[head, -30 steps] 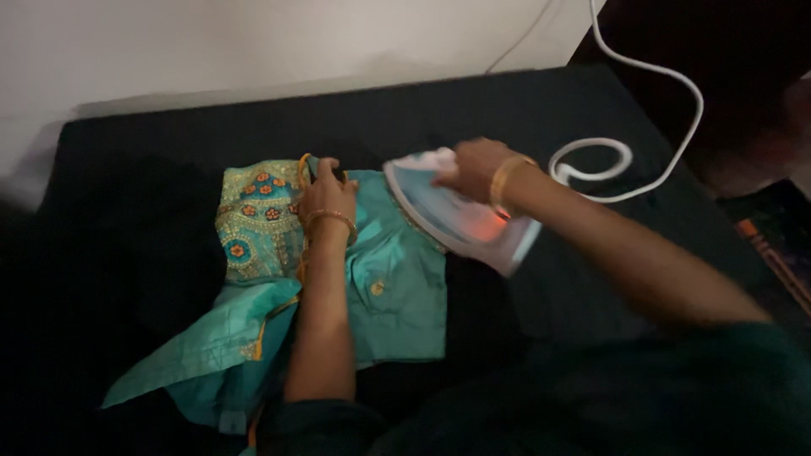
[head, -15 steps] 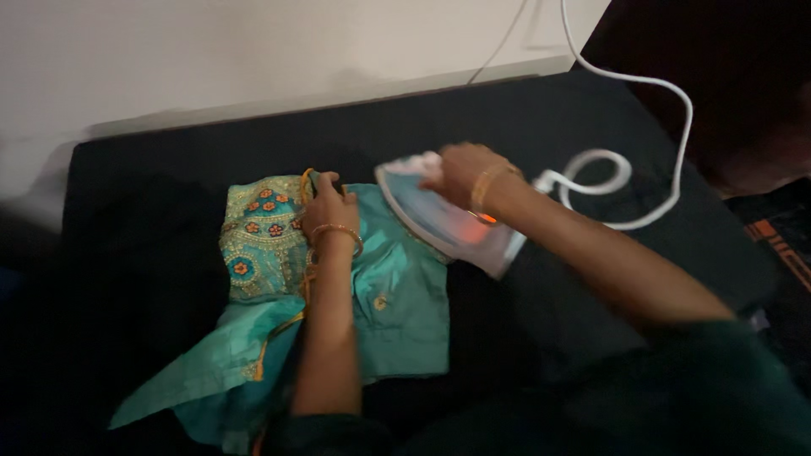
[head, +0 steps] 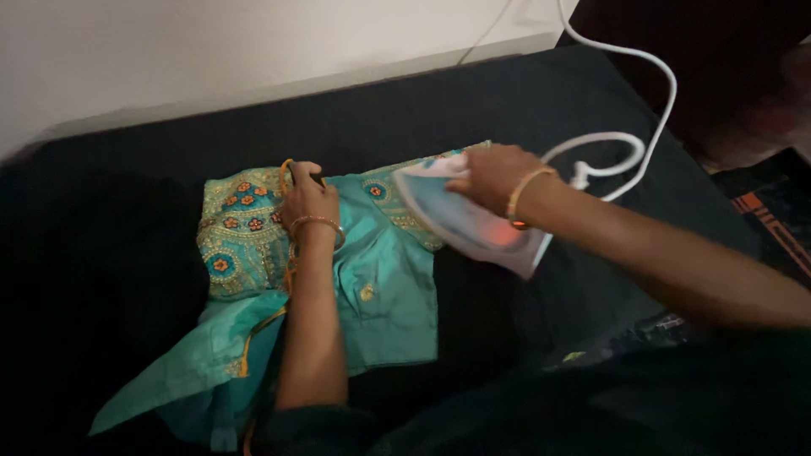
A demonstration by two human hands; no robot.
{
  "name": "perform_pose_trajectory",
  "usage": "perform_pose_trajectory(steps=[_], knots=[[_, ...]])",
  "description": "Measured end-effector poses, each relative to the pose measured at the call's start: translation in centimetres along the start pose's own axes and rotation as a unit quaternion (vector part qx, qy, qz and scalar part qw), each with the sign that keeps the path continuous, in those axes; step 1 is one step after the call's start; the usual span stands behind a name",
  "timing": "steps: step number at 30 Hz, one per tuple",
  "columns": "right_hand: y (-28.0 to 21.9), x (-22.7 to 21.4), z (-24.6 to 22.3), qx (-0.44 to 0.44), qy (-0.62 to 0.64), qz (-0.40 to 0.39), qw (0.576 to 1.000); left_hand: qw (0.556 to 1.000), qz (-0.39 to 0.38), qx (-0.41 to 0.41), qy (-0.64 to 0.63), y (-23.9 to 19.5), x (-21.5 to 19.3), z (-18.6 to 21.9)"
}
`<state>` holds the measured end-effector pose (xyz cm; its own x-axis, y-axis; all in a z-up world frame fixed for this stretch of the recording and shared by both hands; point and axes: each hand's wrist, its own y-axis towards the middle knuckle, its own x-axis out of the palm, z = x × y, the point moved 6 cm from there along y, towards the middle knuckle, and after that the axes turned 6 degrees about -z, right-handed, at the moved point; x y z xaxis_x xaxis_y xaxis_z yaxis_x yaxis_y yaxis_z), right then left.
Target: The person irons a teal embroidered blouse on an ironing board, moving the iron over the fabric and repositioning the garment to reach different sections.
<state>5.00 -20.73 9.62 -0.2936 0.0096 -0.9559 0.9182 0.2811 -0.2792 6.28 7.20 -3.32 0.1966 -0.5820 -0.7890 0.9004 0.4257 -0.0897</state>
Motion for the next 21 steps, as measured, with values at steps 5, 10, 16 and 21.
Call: perform_pose_trajectory(steps=[5,10,16,21], knots=[[1.9,-0.8,6.9,0.142,-0.035,-0.041,0.988,1.000,0.017,0.026,-0.001,0.1,0.2,-0.1],[5.3,-0.5,11.7,0.079,-0.193,-0.058,0.976,0.999,0.009,0.040,-0.001,0.4,0.3,-0.1],[3.4,0.5,9.8,0.060,-0.011,-0.082,0.995,1.000,0.016,0.016,0.017,0.3,-0.1,0.2],[0.8,0.0,2.4,-0.038,-0.029,-0.072,0.996,0.999,0.019,0.041,0.009,0.3,-0.1,0.1]])
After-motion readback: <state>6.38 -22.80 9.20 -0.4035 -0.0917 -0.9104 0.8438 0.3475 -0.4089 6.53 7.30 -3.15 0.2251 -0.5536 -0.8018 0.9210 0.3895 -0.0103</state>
